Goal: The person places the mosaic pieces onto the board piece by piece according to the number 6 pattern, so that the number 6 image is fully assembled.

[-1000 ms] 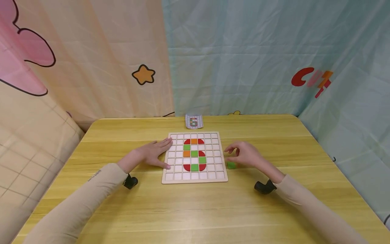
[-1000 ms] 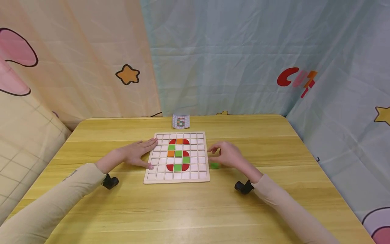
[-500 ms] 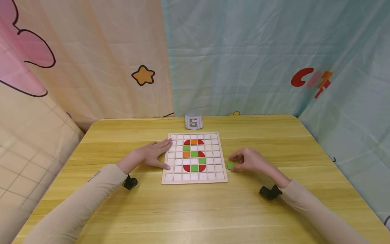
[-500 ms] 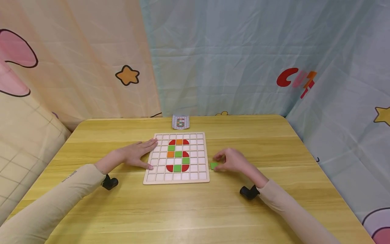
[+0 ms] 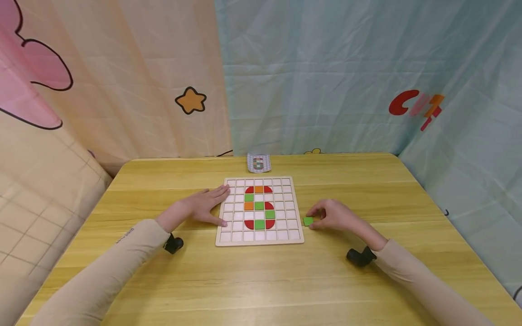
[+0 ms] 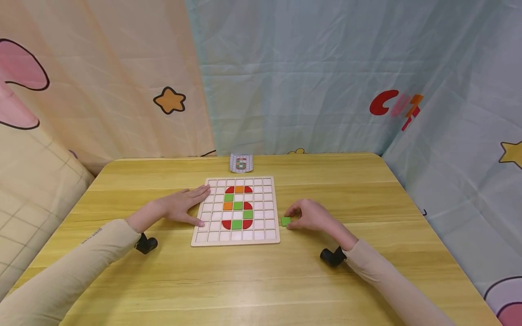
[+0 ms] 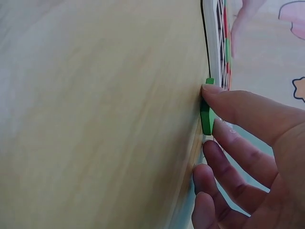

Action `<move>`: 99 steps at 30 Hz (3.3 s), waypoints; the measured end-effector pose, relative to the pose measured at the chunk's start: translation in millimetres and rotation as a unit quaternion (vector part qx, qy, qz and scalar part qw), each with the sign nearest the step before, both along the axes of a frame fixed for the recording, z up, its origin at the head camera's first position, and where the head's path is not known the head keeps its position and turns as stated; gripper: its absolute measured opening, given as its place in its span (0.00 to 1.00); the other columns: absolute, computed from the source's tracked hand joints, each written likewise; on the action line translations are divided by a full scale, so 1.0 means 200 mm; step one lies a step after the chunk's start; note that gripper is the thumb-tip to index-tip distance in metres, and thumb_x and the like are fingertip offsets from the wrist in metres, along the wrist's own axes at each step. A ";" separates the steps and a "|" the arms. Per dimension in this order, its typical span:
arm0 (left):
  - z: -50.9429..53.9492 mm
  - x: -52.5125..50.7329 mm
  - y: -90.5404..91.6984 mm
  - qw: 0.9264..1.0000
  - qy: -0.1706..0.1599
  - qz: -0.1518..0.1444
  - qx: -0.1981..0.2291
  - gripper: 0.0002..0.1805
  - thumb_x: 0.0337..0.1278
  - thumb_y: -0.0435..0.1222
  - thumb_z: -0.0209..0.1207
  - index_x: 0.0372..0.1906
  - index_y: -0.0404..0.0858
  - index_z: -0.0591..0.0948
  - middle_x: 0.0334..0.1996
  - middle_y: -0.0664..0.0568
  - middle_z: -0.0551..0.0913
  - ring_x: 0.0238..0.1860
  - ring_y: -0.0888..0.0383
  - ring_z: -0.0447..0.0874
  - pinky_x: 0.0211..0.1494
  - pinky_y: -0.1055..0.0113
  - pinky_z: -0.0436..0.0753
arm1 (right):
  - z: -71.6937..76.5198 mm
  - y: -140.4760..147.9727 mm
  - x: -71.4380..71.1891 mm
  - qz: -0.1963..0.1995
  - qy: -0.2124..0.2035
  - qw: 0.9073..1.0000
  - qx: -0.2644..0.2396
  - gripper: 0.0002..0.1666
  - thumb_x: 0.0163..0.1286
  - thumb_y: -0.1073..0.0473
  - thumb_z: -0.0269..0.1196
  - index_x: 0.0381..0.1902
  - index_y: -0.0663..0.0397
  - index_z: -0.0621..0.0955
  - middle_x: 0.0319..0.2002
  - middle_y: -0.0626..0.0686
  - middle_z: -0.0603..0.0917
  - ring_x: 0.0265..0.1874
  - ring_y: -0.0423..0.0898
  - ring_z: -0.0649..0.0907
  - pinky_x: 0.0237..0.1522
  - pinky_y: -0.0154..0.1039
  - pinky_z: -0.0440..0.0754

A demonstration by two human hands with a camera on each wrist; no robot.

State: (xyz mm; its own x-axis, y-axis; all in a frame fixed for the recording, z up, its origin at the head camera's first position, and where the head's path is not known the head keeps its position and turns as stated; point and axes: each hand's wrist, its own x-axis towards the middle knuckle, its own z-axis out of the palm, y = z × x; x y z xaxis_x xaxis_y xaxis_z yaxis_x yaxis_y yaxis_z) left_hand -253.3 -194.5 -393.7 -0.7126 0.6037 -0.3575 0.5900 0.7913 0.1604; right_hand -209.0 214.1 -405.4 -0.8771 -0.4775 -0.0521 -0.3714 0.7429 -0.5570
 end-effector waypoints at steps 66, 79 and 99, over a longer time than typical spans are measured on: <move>0.00 0.00 -0.01 1.000 0.002 -0.001 -0.006 0.60 0.51 0.70 0.52 0.77 0.39 0.42 0.78 0.46 0.35 0.79 0.49 0.35 0.77 0.43 0.47 | 0.09 -0.55 -0.09 0.014 0.066 0.998 0.004 0.15 0.54 0.48 0.72 0.38 0.47 0.88 0.31 0.42 0.86 0.23 0.37 0.75 0.25 0.31 0.71; 0.00 0.00 0.00 1.000 0.001 -0.003 -0.007 0.60 0.52 0.70 0.52 0.77 0.38 0.42 0.78 0.45 0.36 0.78 0.48 0.35 0.77 0.43 0.48 | 0.07 -0.68 -0.10 0.020 0.049 0.999 0.012 0.18 0.52 0.44 0.74 0.38 0.45 0.88 0.32 0.41 0.87 0.30 0.37 0.78 0.29 0.30 0.74; 0.00 -0.01 0.02 1.000 -0.002 -0.004 0.002 0.60 0.52 0.69 0.52 0.77 0.37 0.42 0.78 0.45 0.35 0.78 0.48 0.33 0.77 0.42 0.46 | 0.05 -0.77 -0.12 0.041 0.048 0.996 0.066 0.13 0.56 0.45 0.72 0.36 0.44 0.88 0.32 0.40 0.88 0.32 0.35 0.81 0.32 0.30 0.77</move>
